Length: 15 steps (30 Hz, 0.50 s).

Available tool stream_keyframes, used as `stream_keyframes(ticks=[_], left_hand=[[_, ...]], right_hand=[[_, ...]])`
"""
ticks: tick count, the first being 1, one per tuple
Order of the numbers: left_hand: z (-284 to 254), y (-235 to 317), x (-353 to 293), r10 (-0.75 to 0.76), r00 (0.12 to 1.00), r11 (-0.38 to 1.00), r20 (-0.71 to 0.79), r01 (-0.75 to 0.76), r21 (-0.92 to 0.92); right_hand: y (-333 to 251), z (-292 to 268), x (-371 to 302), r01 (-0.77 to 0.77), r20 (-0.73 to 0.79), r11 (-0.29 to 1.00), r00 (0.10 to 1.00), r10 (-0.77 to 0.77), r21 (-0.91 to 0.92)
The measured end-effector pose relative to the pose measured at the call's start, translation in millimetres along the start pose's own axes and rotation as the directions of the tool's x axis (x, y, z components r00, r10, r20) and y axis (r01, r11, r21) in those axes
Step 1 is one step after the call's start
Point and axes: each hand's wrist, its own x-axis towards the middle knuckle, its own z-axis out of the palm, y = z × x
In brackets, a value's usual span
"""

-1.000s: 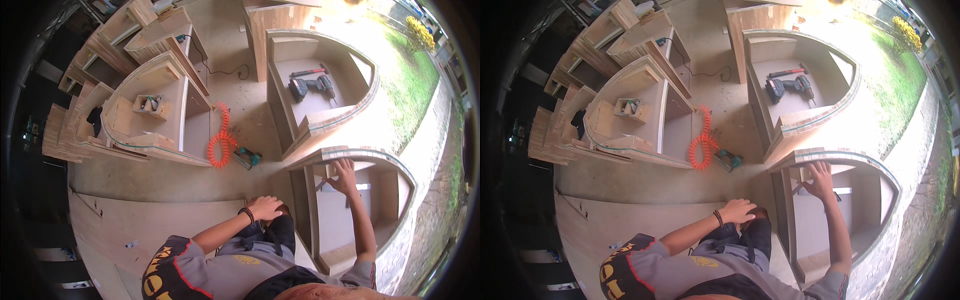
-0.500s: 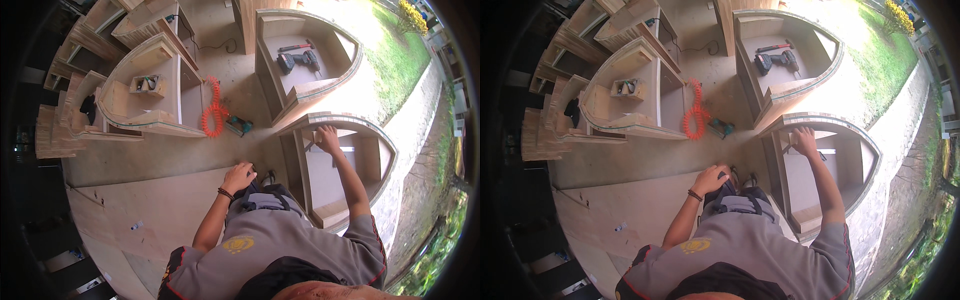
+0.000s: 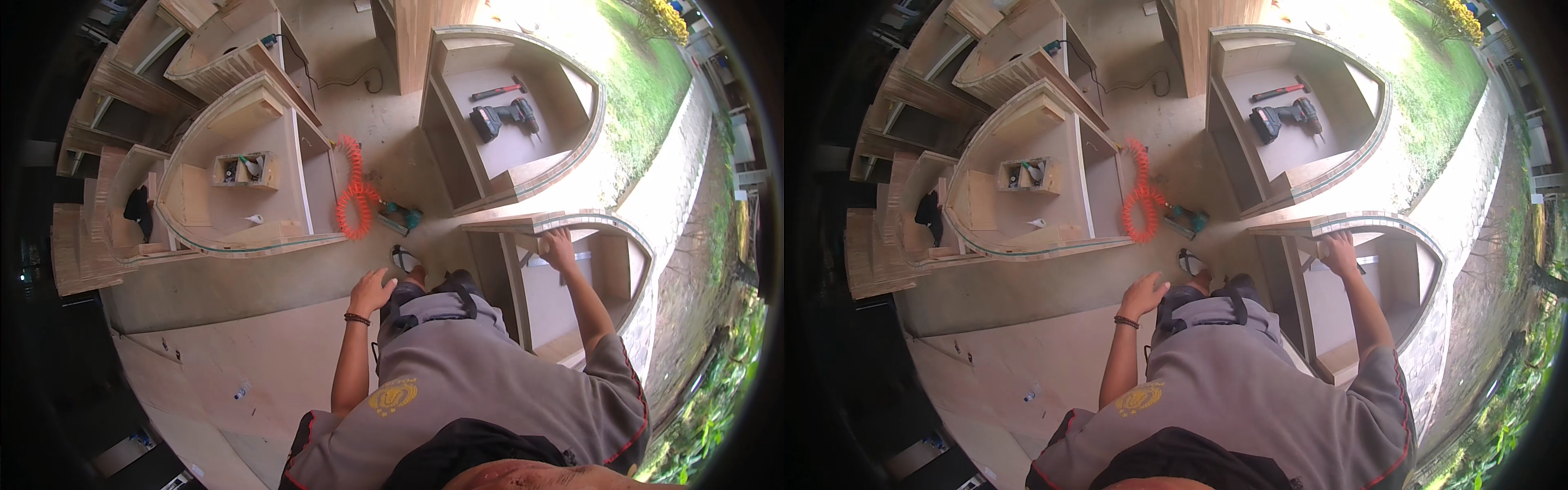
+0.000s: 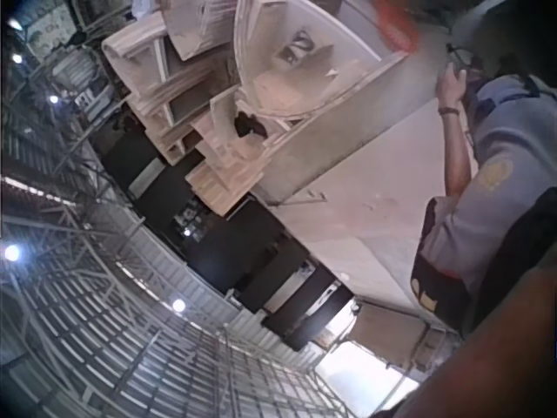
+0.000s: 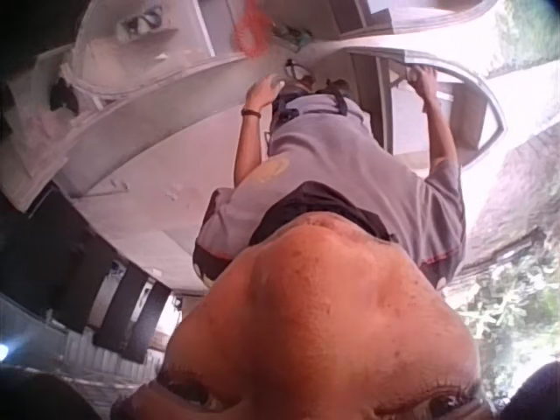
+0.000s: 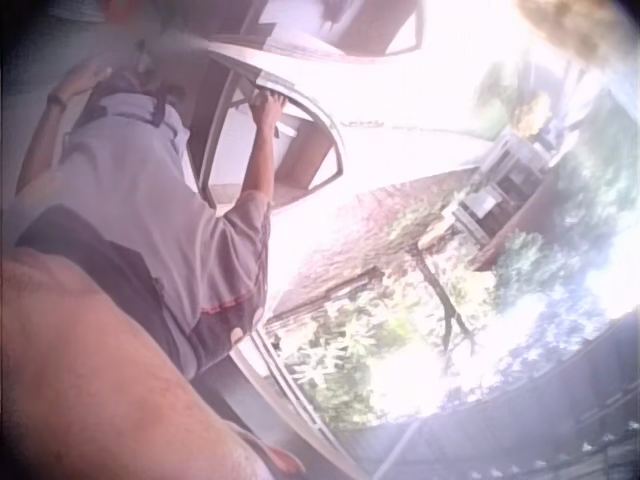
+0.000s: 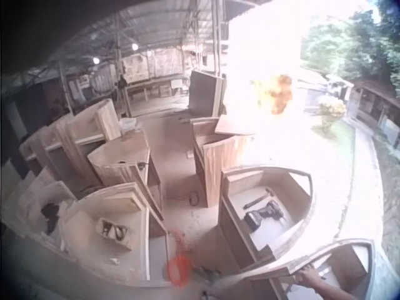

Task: The person applies glue to a curved wooden frame, then fits a small wooden piece into the corner. They plug in a power sander and use it to smooth the edges of the wooden furniture.

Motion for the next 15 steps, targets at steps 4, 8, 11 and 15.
stream_keyframes(ticks=[4, 8, 11, 15], left_hand=[[-50.8, -24.6, 30.2, 0.064, 0.996, 0.998, -0.057, -0.063, 0.004], [-86.1, -47.9, 52.8, 0.076, 0.995, 0.996, -0.07, -0.072, 0.051], [-104.0, -55.6, 60.1, 0.057, 0.994, 0.998, -0.088, -0.059, -0.011], [-94.2, -80.6, 80.0, 0.084, 0.99, 0.995, -0.115, -0.089, -0.042]], right_hand=[[-1.1, 3.2, -1.1, -0.035, 0.004, 0.996, 0.999, 0.036, -0.086], [-5.9, -11.4, -7.4, -0.048, 0.118, 0.991, 0.991, 0.063, -0.125], [-30.2, -54.7, -10.3, -0.054, 0.202, 0.984, 0.975, 0.089, -0.172], [-107.3, -156.1, 10.7, -0.101, 0.263, 0.982, 0.955, 0.14, -0.159]])
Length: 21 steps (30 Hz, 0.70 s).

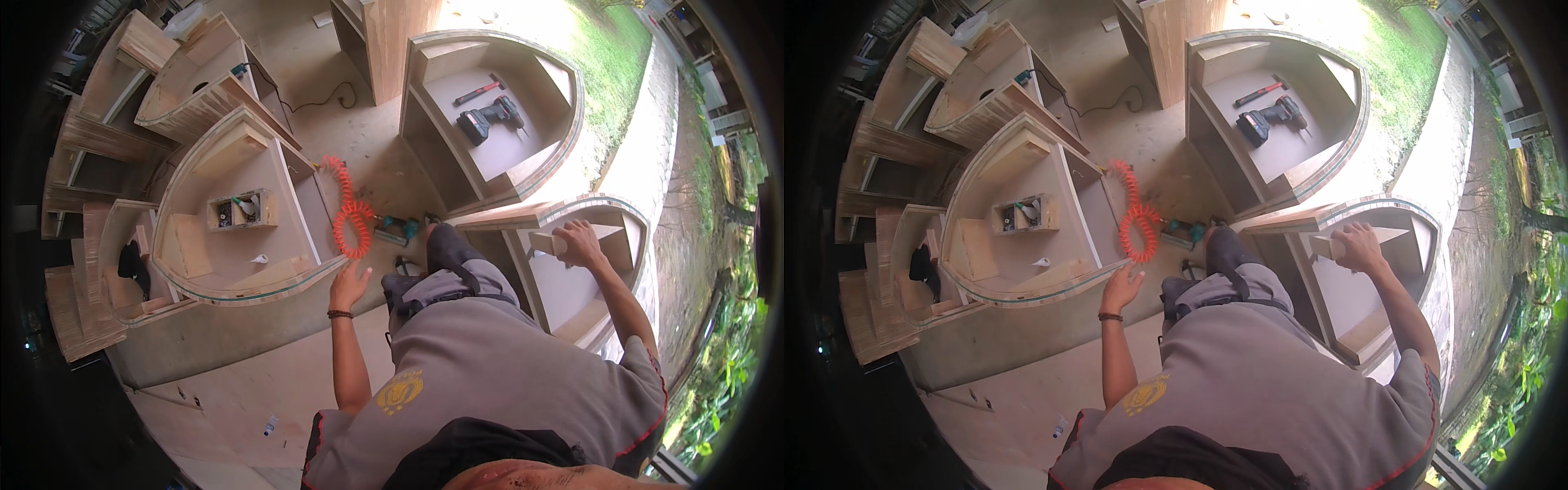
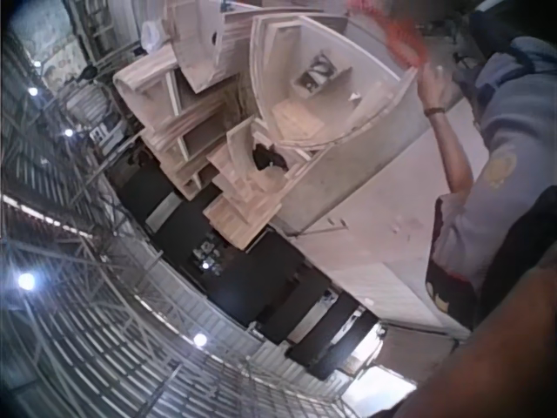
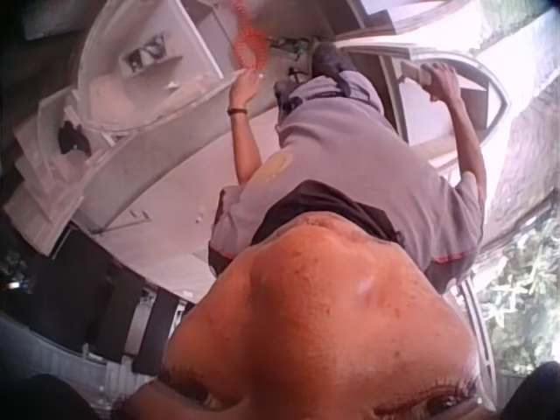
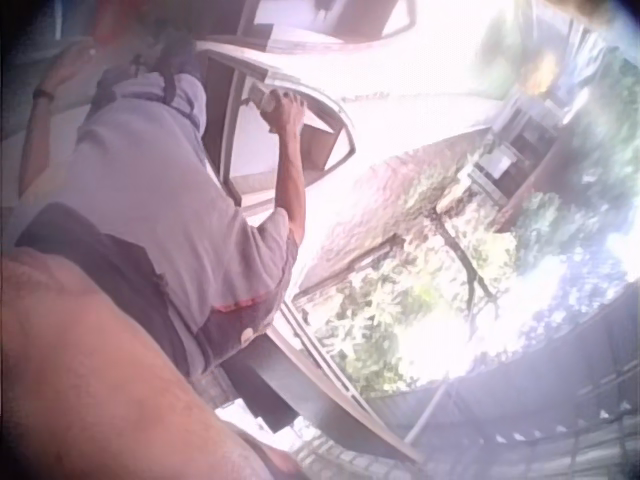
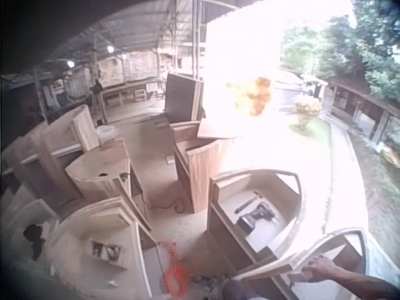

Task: The person applies glue to a curved wooden frame, then fits a small wooden piece into the corner. They plug in a power sander and use it to smooth the edges of the wooden furniture.

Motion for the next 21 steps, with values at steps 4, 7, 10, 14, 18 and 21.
stream_keyframes(ticks=[4, 7, 10, 14, 18, 21], left_hand=[[-12.0, 31.5, 9.2, 0.01, 0.999, 0.989, 0.042, -0.004, -0.147], [-27.2, 66.5, 20.5, 0.075, 0.995, 0.921, 0.059, -0.046, -0.386], [-48.0, 112.3, 30.8, 0.183, 0.979, 0.767, -0.086, -0.197, -0.61], [-92.7, 164.3, 61.5, 0.224, 0.899, 0.593, -0.377, -0.433, -0.679], [-158.7, 205.0, 107.7, 0.22, 0.775, 0.565, -0.592, -0.596, -0.571], [-196.2, 214.9, 155.5, 0.288, 0.652, 0.751, -0.701, -0.608, -0.258]], right_hand=[[-69.8, -86.2, 8.9, 0.043, -0.116, 0.987, 0.993, -0.026, 0.153], [-128.9, -127.3, 39.9, 0.145, -0.257, 0.925, 0.965, -0.053, 0.351], [-171.1, -149.1, 86.7, 0.353, -0.449, 0.798, 0.886, -0.117, 0.489], [-219.7, -172.5, 162.4, 0.56, -0.584, 0.531, 0.799, -0.143, 0.636], [-255.0, -201.5, 242.0, 0.526, -0.53, 0.294, 0.845, -0.072, 0.798], [-272.1, -222.0, 305.7, 0.475, -0.474, 0.002, 0.878, -0.061, 0.88]])
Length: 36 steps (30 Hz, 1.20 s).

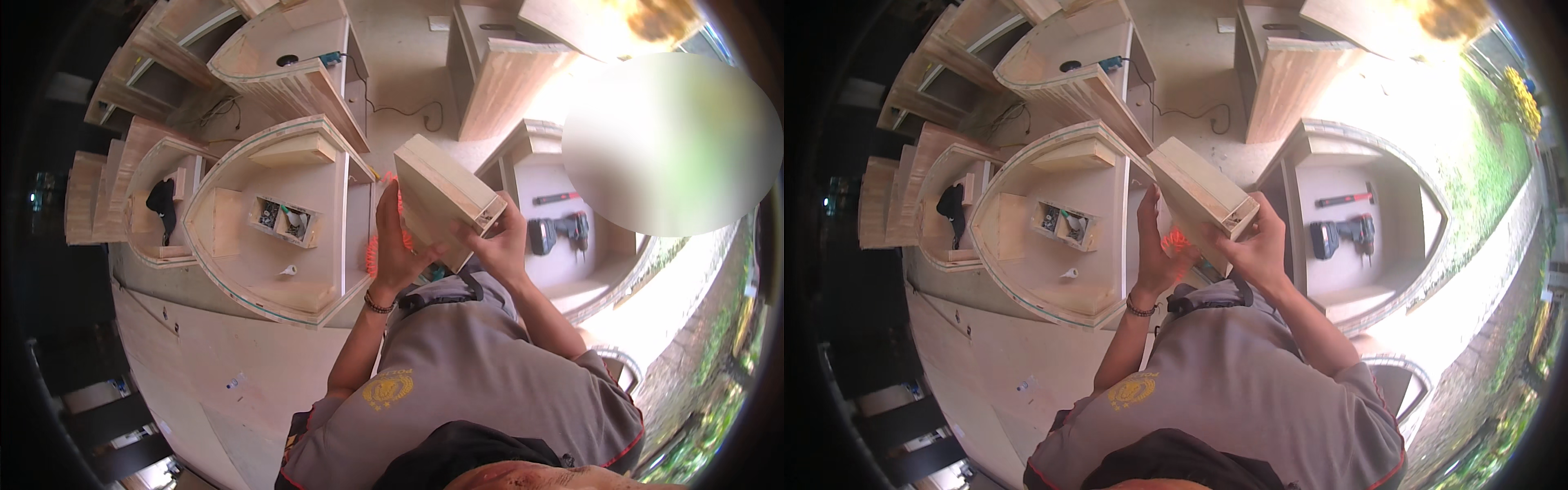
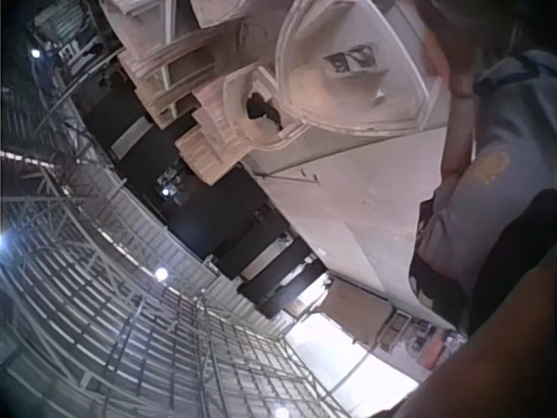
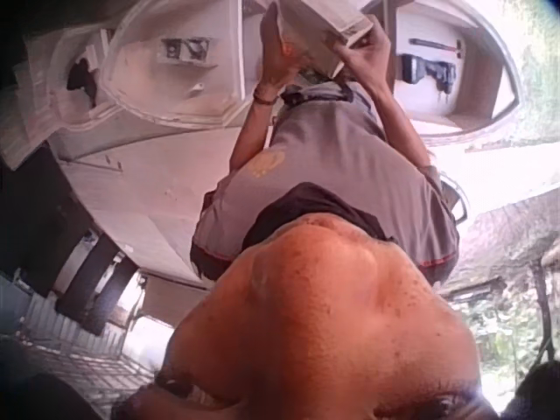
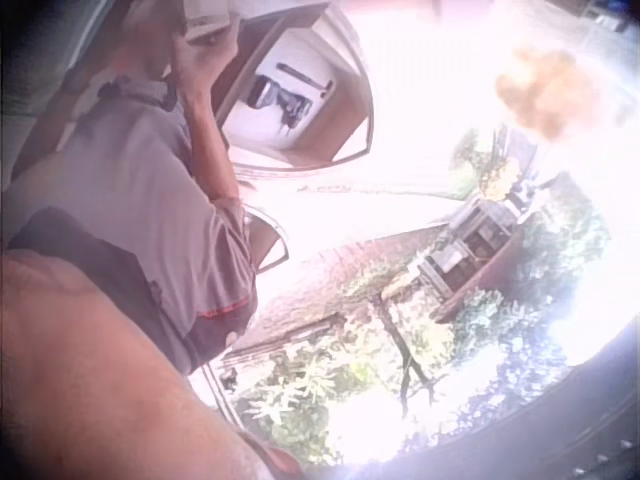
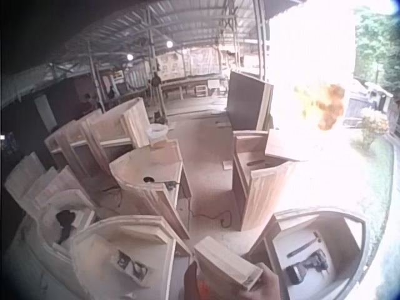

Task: The person applies glue to a curved wooden frame, then fits a small wooden piece into the corner. They plug in a power sander and use it to smooth the edges of the wooden furniture.

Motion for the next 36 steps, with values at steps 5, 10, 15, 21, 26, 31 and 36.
stream_keyframes(ticks=[5, 10, 15, 21, 26, 31, 36], left_hand=[[18.0, 24.0, 91.1, 0.105, 0.993, 0.956, -0.045, -0.088, 0.281], [34.0, 24.2, 152.4, 0.001, 0.995, 0.927, -0.101, 0.037, 0.374], [34.6, 13.0, 189.2, -0.177, 0.941, 0.96, -0.29, 0.23, 0.16], [-24.2, -1.8, 235.5, -0.236, 0.834, 0.953, -0.498, 0.3, 0.049], [-89.9, -45.0, 271.3, -0.248, 0.801, 0.91, -0.545, 0.386, 0.153], [-172.8, -82.7, 313.2, -0.25, 0.789, 0.727, -0.561, 0.536, 0.429], [-238.4, -129.0, 344.5, -0.328, 0.802, 0.623, -0.499, 0.581, 0.525]], right_hand=[[-22.4, 3.5, 92.6, -0.103, 0.095, 0.994, 0.991, 0.099, 0.042], [-27.3, 12.3, 176.2, -0.053, 0.257, 0.999, 0.965, 0.052, -0.004], [-25.1, 47.5, 221.7, -0.118, 0.4, 0.989, 0.914, 0.074, 0.089], [-32.0, 94.0, 290.7, -0.297, 0.643, 0.927, 0.761, 0.085, 0.229], [-28.5, 140.8, 368.1, -0.174, 0.767, 0.978, 0.641, 0.024, 0.115], [4.9, 175.1, 454.3, -0.157, 0.764, 0.979, 0.614, 0.199, -0.128], [21.2, 202.0, 514.2, -0.131, 0.761, 0.965, 0.595, 0.259, -0.226]])
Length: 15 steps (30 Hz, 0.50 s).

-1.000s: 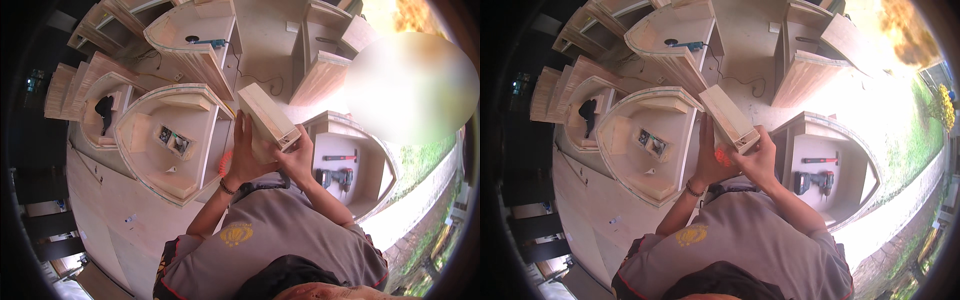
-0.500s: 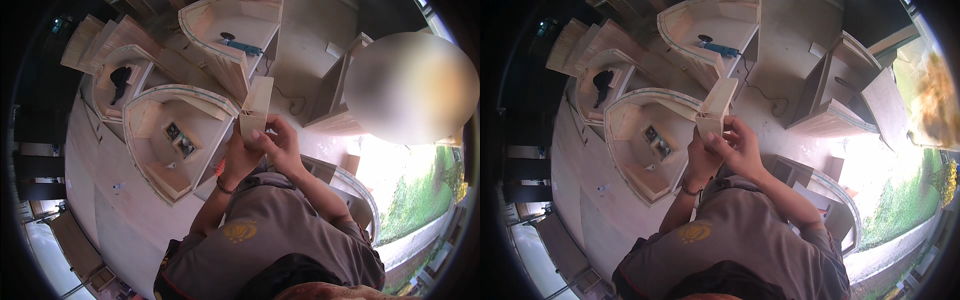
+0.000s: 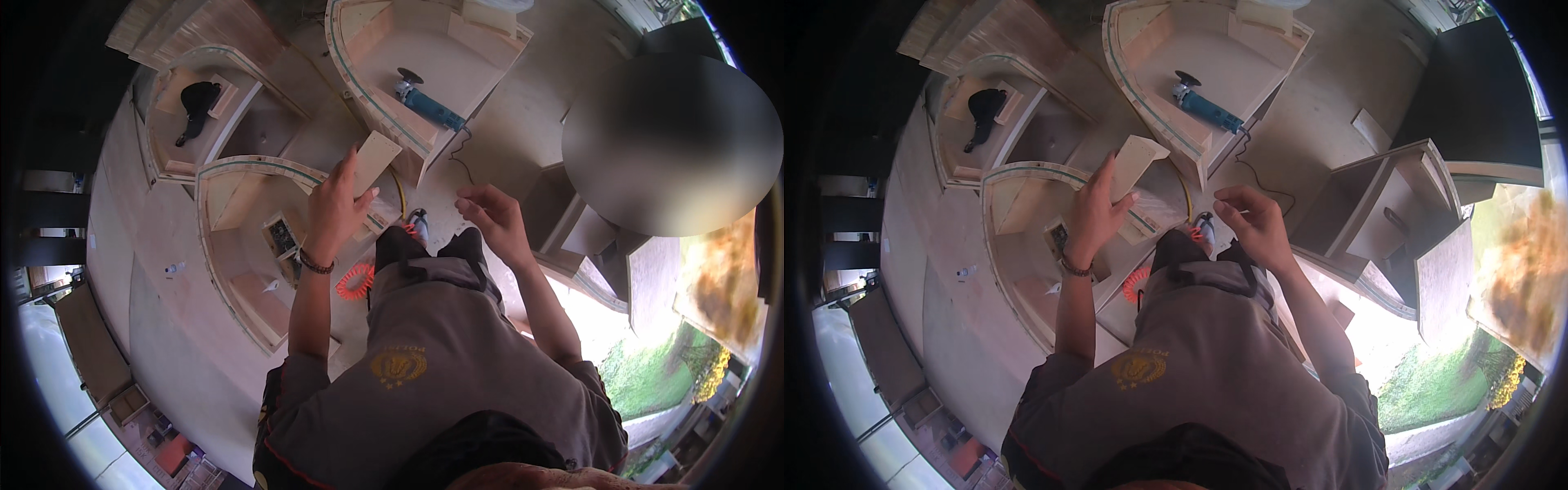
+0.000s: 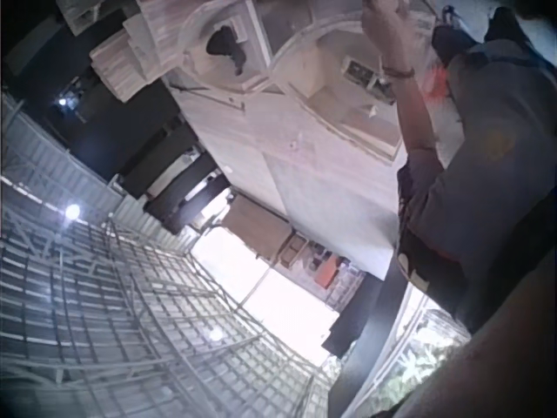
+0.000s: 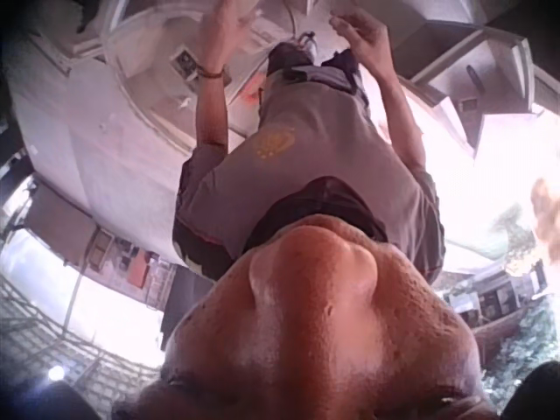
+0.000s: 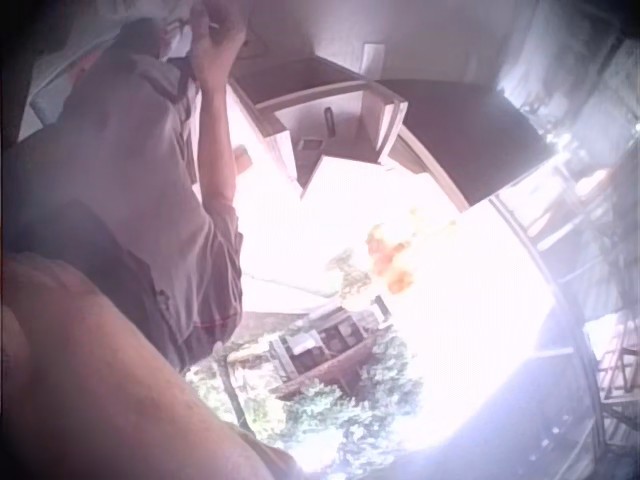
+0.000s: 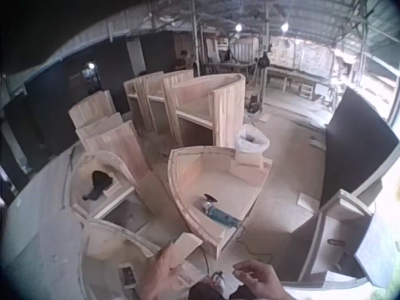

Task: The person applies glue to a curved wooden frame, then fits a small wooden piece into the corner. They plug in a power sander and use it to smooth the edges of the wooden furniture.

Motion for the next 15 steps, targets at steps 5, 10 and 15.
stream_keyframes(ticks=[5, 10, 15], left_hand=[[11.7, -17.4, 59.2, -0.002, 0.999, 1.0, 0.046, 0.001, 0.006], [40.0, -27.1, 96.5, -0.001, 0.996, 1.0, 0.093, -0.001, 0.031], [50.3, -23.3, 108.3, -0.044, 0.997, 0.998, 0.057, 0.042, 0.039]], right_hand=[[7.2, -16.4, 43.5, -0.046, 0.07, 0.997, 0.997, 0.042, 0.061], [-7.7, -27.7, 69.3, -0.072, 0.164, 0.989, 0.985, 0.05, 0.13], [-62.5, -64.5, 85.1, 0.174, 0.389, 0.98, 0.9, -0.197, 0.094]])
